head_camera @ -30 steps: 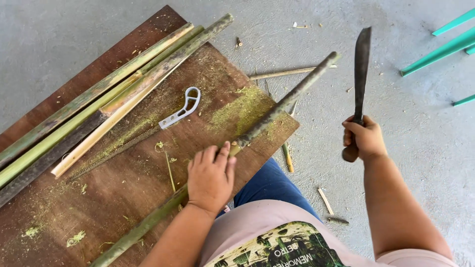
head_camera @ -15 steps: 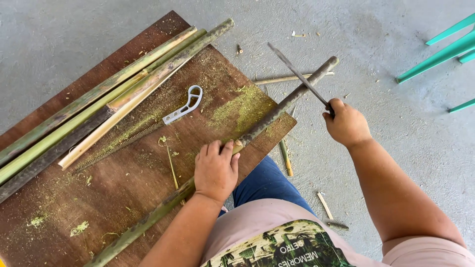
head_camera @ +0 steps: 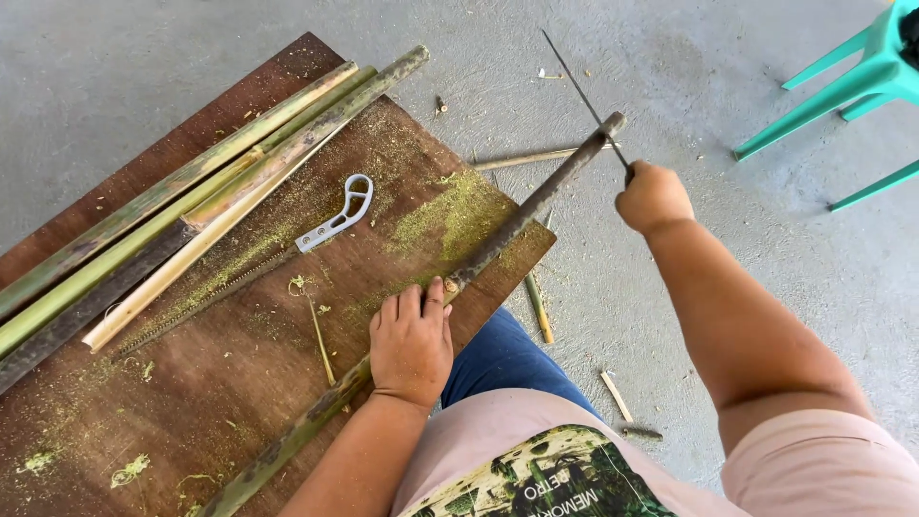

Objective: Scraping the outer layer of a bamboo pole with a machete and chopping it.

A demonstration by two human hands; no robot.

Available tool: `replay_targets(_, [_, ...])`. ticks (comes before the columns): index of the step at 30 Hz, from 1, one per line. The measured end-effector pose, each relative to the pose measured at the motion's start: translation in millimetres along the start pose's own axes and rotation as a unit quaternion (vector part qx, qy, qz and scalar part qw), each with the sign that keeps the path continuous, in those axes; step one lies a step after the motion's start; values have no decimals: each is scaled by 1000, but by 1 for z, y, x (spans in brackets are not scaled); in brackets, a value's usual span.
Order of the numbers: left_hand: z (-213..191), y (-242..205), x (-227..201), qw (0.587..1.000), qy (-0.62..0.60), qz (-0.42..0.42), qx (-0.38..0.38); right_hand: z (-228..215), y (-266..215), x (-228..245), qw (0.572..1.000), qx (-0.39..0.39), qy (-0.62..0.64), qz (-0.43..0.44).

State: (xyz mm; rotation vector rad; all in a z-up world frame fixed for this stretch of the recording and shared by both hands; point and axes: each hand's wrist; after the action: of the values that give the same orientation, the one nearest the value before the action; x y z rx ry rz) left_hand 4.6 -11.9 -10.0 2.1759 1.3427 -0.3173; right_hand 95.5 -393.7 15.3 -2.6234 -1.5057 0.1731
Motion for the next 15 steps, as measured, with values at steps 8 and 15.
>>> replay_targets(8, [0, -2, -2, 1000, 11, 12, 1, 5, -6, 8, 996, -3, -70, -51])
replay_targets(15, [-1, -1, -1, 1000, 7, 17, -9, -15, -45, 42, 993, 12, -103, -65])
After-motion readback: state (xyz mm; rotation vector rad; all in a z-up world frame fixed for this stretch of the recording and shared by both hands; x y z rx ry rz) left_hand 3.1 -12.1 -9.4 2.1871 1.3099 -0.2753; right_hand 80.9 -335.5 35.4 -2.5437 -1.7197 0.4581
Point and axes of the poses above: each hand's wrist, its own y-axis towards the middle knuckle, its own z-axis out of the palm, x = y × z, and after that the axes turned 13 degrees about -y, right-handed
